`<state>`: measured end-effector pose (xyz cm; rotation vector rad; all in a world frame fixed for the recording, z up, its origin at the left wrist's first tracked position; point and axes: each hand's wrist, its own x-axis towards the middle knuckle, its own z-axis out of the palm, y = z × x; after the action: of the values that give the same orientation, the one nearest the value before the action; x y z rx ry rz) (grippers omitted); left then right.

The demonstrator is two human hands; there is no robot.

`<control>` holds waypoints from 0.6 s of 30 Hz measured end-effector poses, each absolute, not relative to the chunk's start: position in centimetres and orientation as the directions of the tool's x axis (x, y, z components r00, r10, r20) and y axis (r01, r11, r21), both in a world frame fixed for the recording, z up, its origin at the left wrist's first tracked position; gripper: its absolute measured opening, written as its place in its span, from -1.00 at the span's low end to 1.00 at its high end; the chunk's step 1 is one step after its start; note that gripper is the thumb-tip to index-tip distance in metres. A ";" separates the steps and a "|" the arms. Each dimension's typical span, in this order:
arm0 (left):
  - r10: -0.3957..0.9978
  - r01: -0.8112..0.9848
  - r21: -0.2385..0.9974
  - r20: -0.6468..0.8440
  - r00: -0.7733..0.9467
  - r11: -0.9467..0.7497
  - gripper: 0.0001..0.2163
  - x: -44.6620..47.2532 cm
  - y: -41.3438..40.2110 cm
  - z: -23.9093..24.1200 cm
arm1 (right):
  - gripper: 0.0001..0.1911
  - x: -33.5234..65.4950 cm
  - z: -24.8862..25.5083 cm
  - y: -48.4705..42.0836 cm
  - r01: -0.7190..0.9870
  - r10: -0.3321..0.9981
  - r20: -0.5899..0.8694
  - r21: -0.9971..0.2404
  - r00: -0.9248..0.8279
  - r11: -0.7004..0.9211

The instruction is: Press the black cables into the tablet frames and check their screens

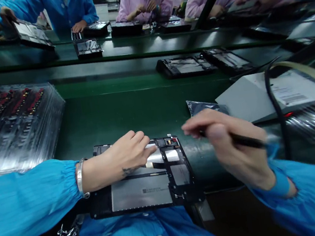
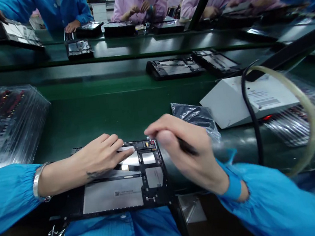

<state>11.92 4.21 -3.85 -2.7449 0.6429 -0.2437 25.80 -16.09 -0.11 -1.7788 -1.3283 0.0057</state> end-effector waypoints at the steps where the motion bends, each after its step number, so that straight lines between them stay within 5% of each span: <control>1: -0.460 -0.410 -0.324 0.094 0.883 -0.852 -0.72 11.9 4.4 -3.9 | -0.55 24.8 -0.2 -16.9 0.717 0.739 0.497 -0.696 0.455 0.026; 5: -0.400 -0.378 -0.195 0.090 0.912 -0.905 -0.63 12.2 6.1 -3.7 | -0.17 19.7 -2.4 -18.4 0.447 0.844 0.297 -0.891 0.446 0.078; 9: -0.154 -0.153 0.149 0.005 0.988 -0.977 -0.70 13.1 7.9 -3.3 | -0.06 14.7 -6.0 -16.3 0.230 0.870 0.290 -0.950 0.398 0.211; 13: -0.090 0.014 0.509 -0.178 0.980 -0.860 -0.73 14.1 8.8 -2.9 | -0.27 12.5 -8.3 -14.1 0.376 0.731 0.568 -0.816 0.378 0.440; 18: -0.058 0.105 0.579 -0.257 0.965 -0.808 -0.70 14.6 9.7 -2.7 | -0.38 12.5 -8.4 -13.8 0.544 0.649 0.678 -0.708 0.344 0.451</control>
<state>14.56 9.73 -2.69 -3.7337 -0.0492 0.5245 12.54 -13.75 -8.44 -1.1953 -1.3073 0.0954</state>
